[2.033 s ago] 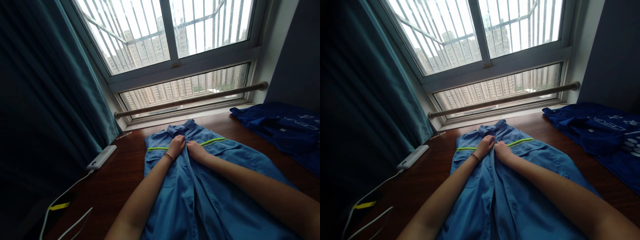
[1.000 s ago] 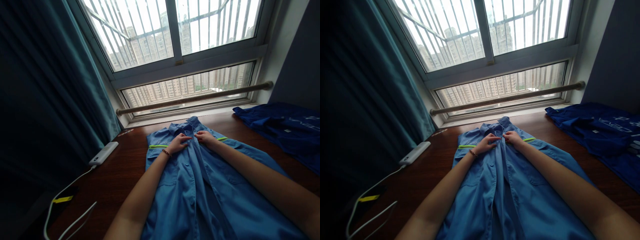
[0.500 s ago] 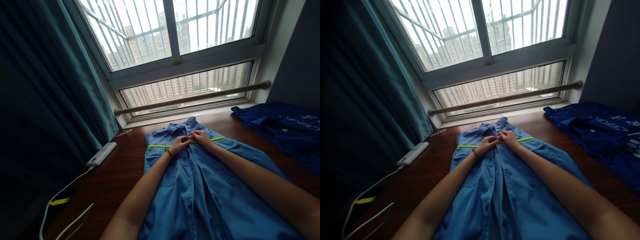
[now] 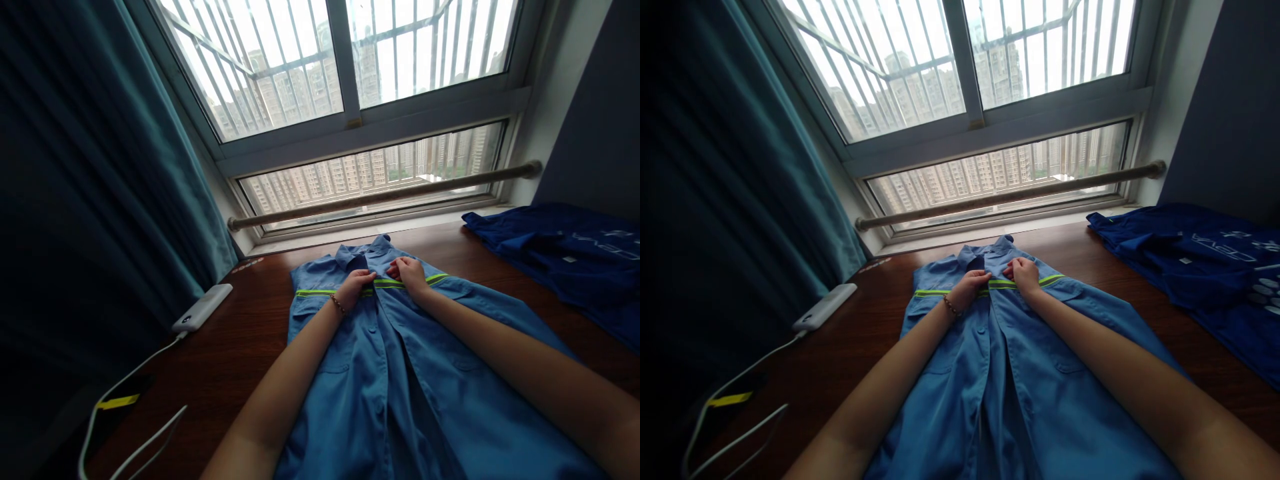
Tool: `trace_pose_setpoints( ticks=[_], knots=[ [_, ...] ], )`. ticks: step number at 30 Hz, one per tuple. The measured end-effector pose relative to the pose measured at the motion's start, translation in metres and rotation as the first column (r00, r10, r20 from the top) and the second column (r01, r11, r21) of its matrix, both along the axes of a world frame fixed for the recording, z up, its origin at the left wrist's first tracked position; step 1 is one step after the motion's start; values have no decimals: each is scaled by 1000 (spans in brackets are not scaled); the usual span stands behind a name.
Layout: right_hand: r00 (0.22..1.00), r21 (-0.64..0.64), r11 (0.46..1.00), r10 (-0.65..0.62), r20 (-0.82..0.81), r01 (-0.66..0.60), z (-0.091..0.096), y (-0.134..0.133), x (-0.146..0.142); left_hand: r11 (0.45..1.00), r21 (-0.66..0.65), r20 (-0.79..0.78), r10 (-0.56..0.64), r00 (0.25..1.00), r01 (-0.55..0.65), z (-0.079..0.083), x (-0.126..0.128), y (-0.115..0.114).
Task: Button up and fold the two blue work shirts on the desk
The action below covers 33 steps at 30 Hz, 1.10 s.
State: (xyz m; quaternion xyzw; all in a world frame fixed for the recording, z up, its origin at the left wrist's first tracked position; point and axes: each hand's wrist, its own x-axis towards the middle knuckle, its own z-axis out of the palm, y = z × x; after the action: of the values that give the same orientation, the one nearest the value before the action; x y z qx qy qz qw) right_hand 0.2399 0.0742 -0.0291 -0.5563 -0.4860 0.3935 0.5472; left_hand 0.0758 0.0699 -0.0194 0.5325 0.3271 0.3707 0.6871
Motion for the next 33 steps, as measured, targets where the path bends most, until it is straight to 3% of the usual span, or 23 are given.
trace_pose_setpoints(
  ticks=[2, 4, 7, 10, 15, 18, 22, 24, 26, 29, 31, 33],
  knots=[
    [999, 53, 999, 6, 34, -8, 2, -2, 0, 1000, -2, 32, -14, 999, 14, 0, 0, 0],
    [991, 184, 983, 6, 131, -30, 5, -8, -1, 1000, 1, 51, -22, 998, 22, 1, 0, 0],
    [950, 374, 918, 9, 311, -132, 12, -19, -4, 1000, 2, 54, -4, 999, 4, 1, 0, 1],
    [902, 436, 882, -31, 430, -178, 16, -27, -5, 1000, 2, 70, 21, 997, -21, 1, 0, 0],
    [775, 439, 869, -111, 622, -228, 16, -29, -6, 992, -12, 132, 124, 983, -123, 0, 1, 1],
    [697, 360, 889, -68, 714, -282, 16, -31, -11, 982, -31, 156, 191, 969, -189, -3, 1, 3],
    [678, 228, 933, 22, 734, -277, 13, -31, -20, 974, -8, 131, 226, 965, -227, -5, -3, 7],
    [705, 169, 952, 63, 707, -255, 10, -28, -22, 975, 21, 46, 221, 974, -222, -3, -8, 10],
    [799, 111, 965, 130, 587, -238, 6, -23, -20, 980, 73, -82, 191, 978, -186, 2, -15, 12],
    [965, -8, 975, 222, 137, -223, 4, -15, -14, 975, 220, -342, 89, 936, -12, 11, -27, 14],
    [971, -73, 972, 218, -95, -225, 4, -12, -10, 939, 317, -505, 46, 862, 135, 12, -31, 14],
    [955, -102, 966, 211, -206, -236, 5, -11, -7, 889, 411, -598, 96, 795, 202, 10, -31, 14]
  ],
)
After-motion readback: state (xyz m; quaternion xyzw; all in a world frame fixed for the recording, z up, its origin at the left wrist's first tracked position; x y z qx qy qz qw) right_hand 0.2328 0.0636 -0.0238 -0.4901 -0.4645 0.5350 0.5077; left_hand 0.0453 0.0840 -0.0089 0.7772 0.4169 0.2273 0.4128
